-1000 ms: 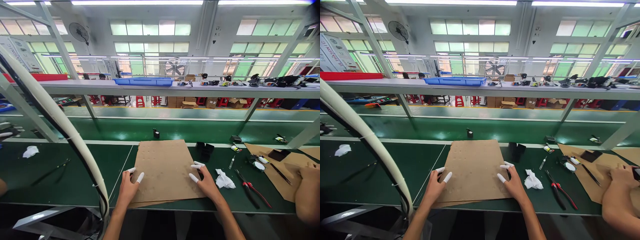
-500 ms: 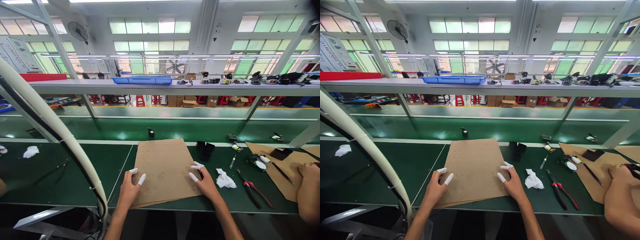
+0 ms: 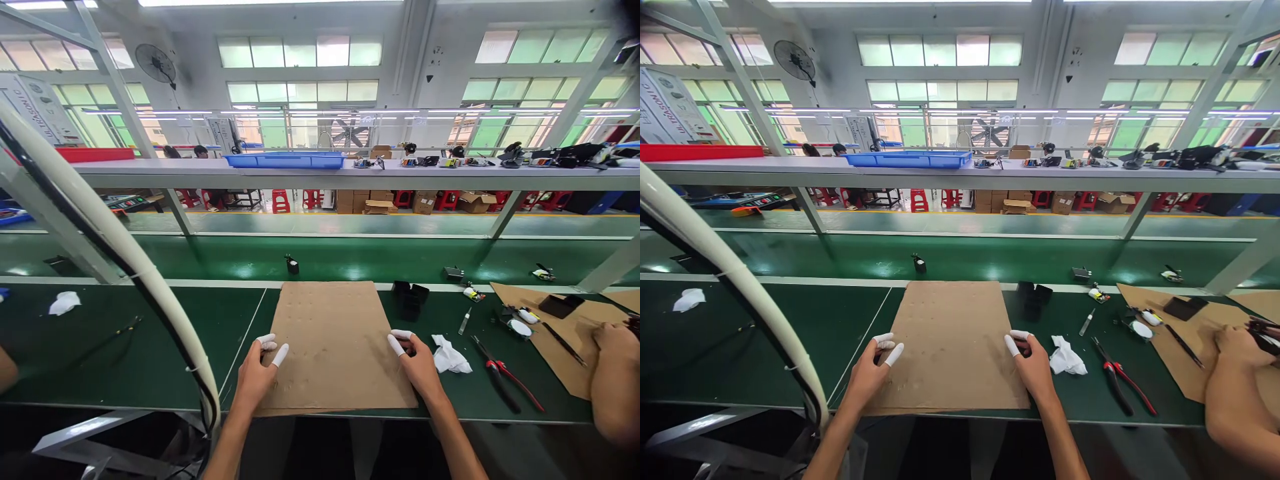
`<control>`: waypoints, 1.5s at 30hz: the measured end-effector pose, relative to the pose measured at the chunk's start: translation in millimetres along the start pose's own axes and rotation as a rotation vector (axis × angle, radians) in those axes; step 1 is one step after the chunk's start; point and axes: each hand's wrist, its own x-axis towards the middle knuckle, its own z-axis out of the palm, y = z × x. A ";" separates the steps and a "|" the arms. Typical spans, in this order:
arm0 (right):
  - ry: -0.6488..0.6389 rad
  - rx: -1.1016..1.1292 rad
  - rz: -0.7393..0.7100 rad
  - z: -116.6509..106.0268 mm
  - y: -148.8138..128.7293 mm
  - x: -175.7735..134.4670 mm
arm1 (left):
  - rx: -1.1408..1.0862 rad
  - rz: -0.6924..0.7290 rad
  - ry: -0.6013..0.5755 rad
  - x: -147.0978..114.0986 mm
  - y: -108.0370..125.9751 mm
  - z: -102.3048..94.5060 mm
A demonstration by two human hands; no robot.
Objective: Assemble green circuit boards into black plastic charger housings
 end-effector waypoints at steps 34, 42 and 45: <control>0.202 -0.249 0.171 -12.5 16.8 2.3 | -0.159 0.023 0.132 -5.4 -23.2 4.0; 0.168 -0.201 0.193 -12.6 13.2 2.7 | -0.166 -0.018 0.176 -4.7 -25.3 3.8; 0.166 -0.170 0.191 -12.2 11.0 2.0 | -0.168 -0.011 0.175 -5.8 -24.5 3.6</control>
